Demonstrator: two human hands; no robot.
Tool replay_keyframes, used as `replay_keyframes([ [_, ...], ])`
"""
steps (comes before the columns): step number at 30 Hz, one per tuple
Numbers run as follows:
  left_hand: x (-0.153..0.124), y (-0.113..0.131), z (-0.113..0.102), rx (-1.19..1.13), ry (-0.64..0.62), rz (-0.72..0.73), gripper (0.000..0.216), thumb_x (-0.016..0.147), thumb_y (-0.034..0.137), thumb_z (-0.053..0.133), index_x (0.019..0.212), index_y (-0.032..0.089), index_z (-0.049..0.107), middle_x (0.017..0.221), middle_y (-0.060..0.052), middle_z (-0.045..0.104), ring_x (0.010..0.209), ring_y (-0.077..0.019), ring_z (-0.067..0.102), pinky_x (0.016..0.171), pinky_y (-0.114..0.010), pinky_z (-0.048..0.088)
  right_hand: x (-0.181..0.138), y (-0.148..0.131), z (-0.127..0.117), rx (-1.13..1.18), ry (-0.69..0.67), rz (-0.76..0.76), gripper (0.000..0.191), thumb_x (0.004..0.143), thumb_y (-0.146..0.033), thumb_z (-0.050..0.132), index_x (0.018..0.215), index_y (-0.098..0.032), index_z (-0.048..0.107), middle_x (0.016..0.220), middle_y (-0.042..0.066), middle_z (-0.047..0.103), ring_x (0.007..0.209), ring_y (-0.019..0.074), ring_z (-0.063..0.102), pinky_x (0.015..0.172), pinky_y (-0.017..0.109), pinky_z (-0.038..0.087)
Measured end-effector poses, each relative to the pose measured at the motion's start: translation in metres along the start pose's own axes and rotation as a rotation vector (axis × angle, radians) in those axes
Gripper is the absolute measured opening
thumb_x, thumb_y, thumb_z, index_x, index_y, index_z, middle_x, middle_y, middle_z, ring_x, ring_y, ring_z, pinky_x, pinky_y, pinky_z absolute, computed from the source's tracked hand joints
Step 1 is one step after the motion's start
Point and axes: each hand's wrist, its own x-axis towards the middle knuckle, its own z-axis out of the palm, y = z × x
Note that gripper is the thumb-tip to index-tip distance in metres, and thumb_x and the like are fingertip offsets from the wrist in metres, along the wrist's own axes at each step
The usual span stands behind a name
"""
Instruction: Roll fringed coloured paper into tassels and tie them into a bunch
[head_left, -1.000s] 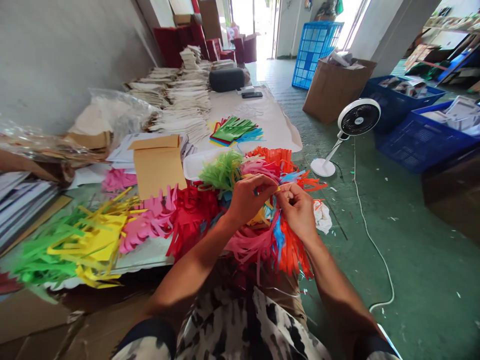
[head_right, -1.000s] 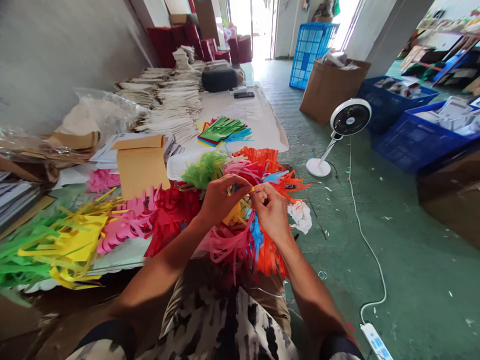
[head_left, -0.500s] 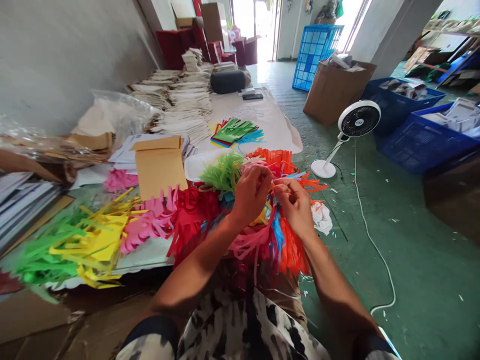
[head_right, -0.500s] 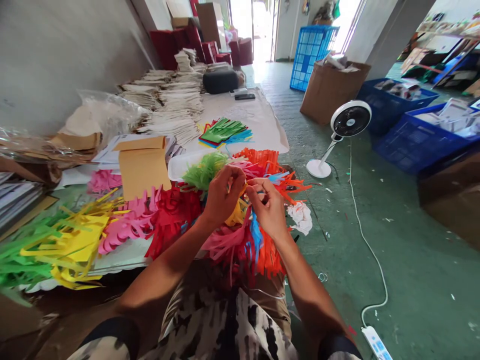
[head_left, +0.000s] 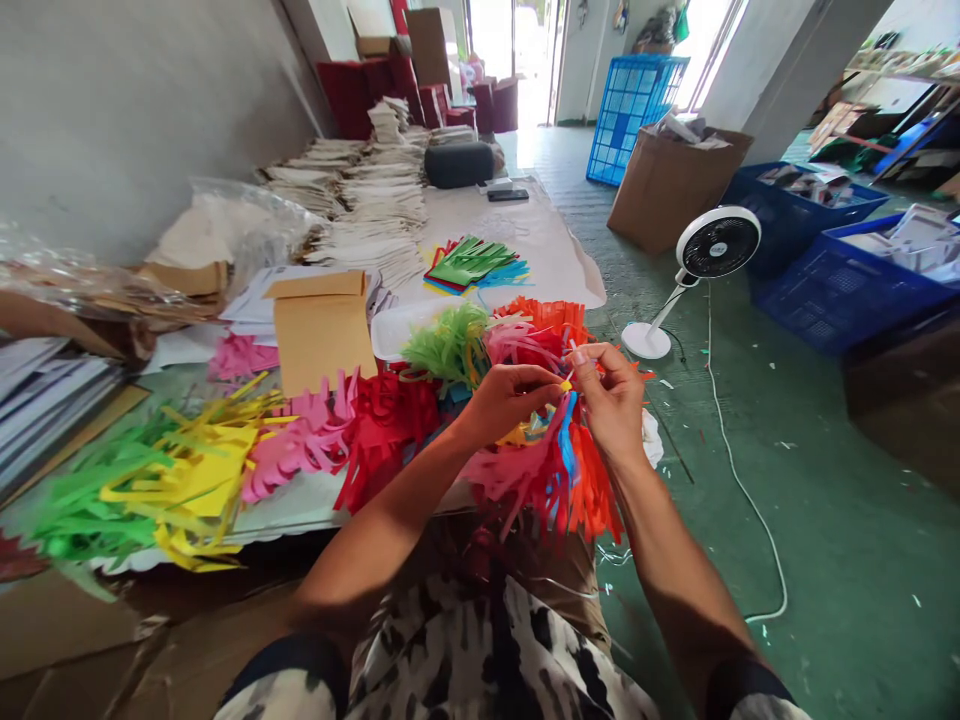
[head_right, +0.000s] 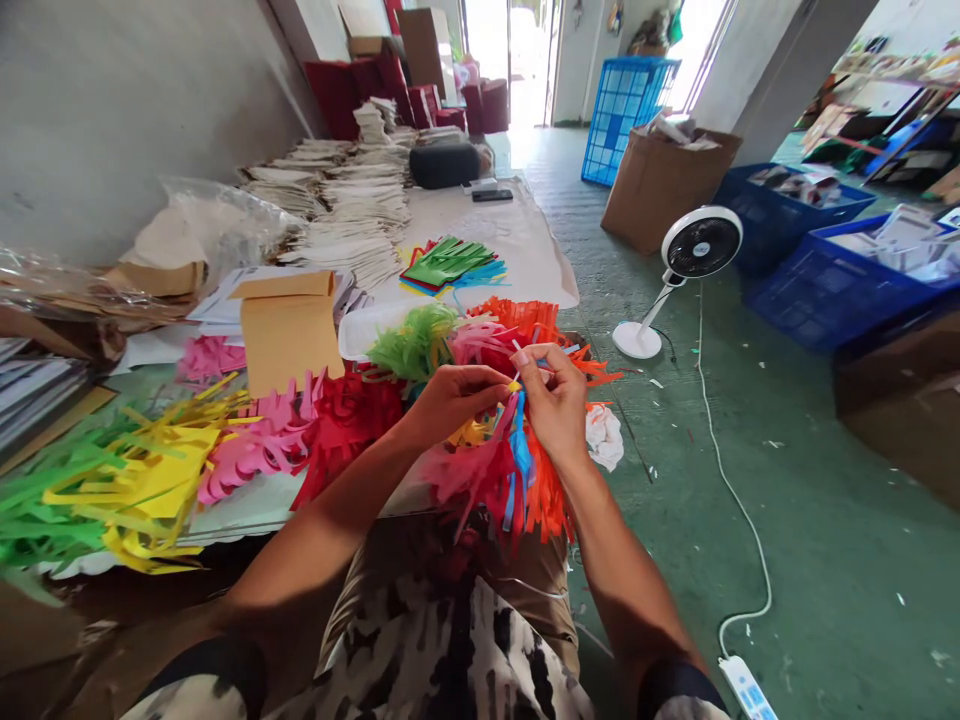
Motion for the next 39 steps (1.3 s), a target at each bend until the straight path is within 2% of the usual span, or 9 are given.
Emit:
replay_keyframes([
  [4, -0.01, -0.003, -0.002, 0.155, 0.086, 0.034, 0.037, 0.086, 0.052, 0.08, 0.088, 0.015, 0.081, 0.073, -0.001, 0.071, 0.062, -0.0099, 0.055, 0.058, -0.022, 0.041, 0.001, 0.01, -0.003, 0.013, 0.039, 0.008, 0.029, 0.094, -0.051, 0.072, 0.088, -0.024, 0.074, 0.088, 0.001, 0.073, 0.077, 0.0162, 0.062, 0.067, 0.028, 0.047],
  [9, -0.023, -0.015, 0.001, 0.256, 0.096, 0.007, 0.035, 0.091, 0.049, 0.071, 0.09, 0.015, 0.079, 0.073, 0.0, 0.07, 0.064, -0.0109, 0.056, 0.063, -0.023, 0.041, -0.002, 0.022, 0.004, 0.202, -0.003, 0.136, 0.029, 0.092, -0.051, 0.076, 0.087, -0.023, 0.072, 0.073, -0.002, 0.069, 0.052, 0.0095, 0.04, 0.051, 0.025, 0.03],
  [16, -0.038, -0.016, -0.044, 0.774, 0.037, -0.182, 0.075, 0.103, 0.07, 0.042, 0.058, 0.015, 0.069, 0.05, 0.001, 0.046, 0.051, -0.0107, 0.042, 0.054, -0.027, 0.024, 0.0, 0.026, 0.004, 0.19, -0.039, 0.167, 0.032, 0.089, -0.052, 0.079, 0.084, -0.022, 0.068, 0.059, -0.006, 0.055, 0.051, 0.0091, 0.038, 0.051, 0.025, 0.026],
  [20, -0.031, -0.009, -0.077, 1.234, 0.176, -0.098, 0.043, 0.105, 0.048, 0.053, 0.087, 0.021, 0.081, 0.081, -0.006, 0.072, 0.071, -0.0198, 0.065, 0.06, -0.03, 0.034, -0.001, 0.026, 0.007, 0.111, -0.05, 0.122, 0.031, 0.092, -0.052, 0.075, 0.084, -0.022, 0.069, 0.059, -0.005, 0.055, 0.054, 0.0105, 0.043, 0.055, 0.027, 0.031],
  [22, -0.024, -0.009, -0.089, 1.382, 0.197, -0.019, 0.025, 0.103, 0.032, 0.057, 0.102, 0.023, 0.081, 0.1, -0.008, 0.075, 0.087, -0.024, 0.069, 0.063, -0.032, 0.039, -0.002, 0.026, 0.009, 0.092, -0.051, 0.131, 0.032, 0.091, -0.052, 0.075, 0.084, -0.022, 0.069, 0.059, -0.005, 0.055, 0.054, 0.0112, 0.044, 0.055, 0.027, 0.033],
  [26, -0.013, -0.012, -0.109, 1.527, 0.129, 0.093, 0.025, 0.099, 0.015, 0.055, 0.109, 0.021, 0.077, 0.109, -0.012, 0.074, 0.105, -0.027, 0.068, 0.075, -0.035, 0.047, -0.003, 0.026, 0.011, 0.064, -0.039, 0.137, 0.03, 0.091, -0.05, 0.074, 0.084, -0.022, 0.069, 0.059, -0.005, 0.055, 0.055, 0.0116, 0.045, 0.057, 0.028, 0.035],
  [32, -0.007, -0.013, -0.12, 1.611, 0.007, 0.129, 0.026, 0.098, 0.014, 0.058, 0.116, 0.021, 0.076, 0.092, -0.009, 0.075, 0.091, -0.0258, 0.069, 0.076, -0.037, 0.046, -0.003, 0.029, 0.012, 0.046, -0.021, 0.121, 0.026, 0.092, -0.046, 0.073, 0.084, -0.021, 0.07, 0.062, -0.005, 0.057, 0.057, 0.0113, 0.047, 0.058, 0.027, 0.036],
  [35, -0.004, -0.012, -0.117, 1.651, -0.055, 0.148, 0.023, 0.096, 0.012, 0.061, 0.107, 0.02, 0.079, 0.096, -0.011, 0.075, 0.095, -0.0293, 0.069, 0.078, -0.04, 0.045, -0.003, 0.028, 0.014, 0.056, -0.045, 0.119, 0.027, 0.092, -0.046, 0.073, 0.084, -0.021, 0.07, 0.061, -0.005, 0.056, 0.056, 0.0113, 0.046, 0.058, 0.027, 0.035],
  [39, -0.006, -0.008, -0.112, 1.601, 0.039, 0.237, 0.033, 0.1, 0.013, 0.055, 0.126, 0.023, 0.074, 0.108, -0.01, 0.075, 0.098, -0.0277, 0.069, 0.081, -0.041, 0.044, -0.004, 0.026, 0.015, 0.063, -0.064, 0.114, 0.029, 0.093, -0.048, 0.073, 0.085, -0.021, 0.069, 0.06, -0.005, 0.055, 0.056, 0.011, 0.045, 0.058, 0.027, 0.035],
])
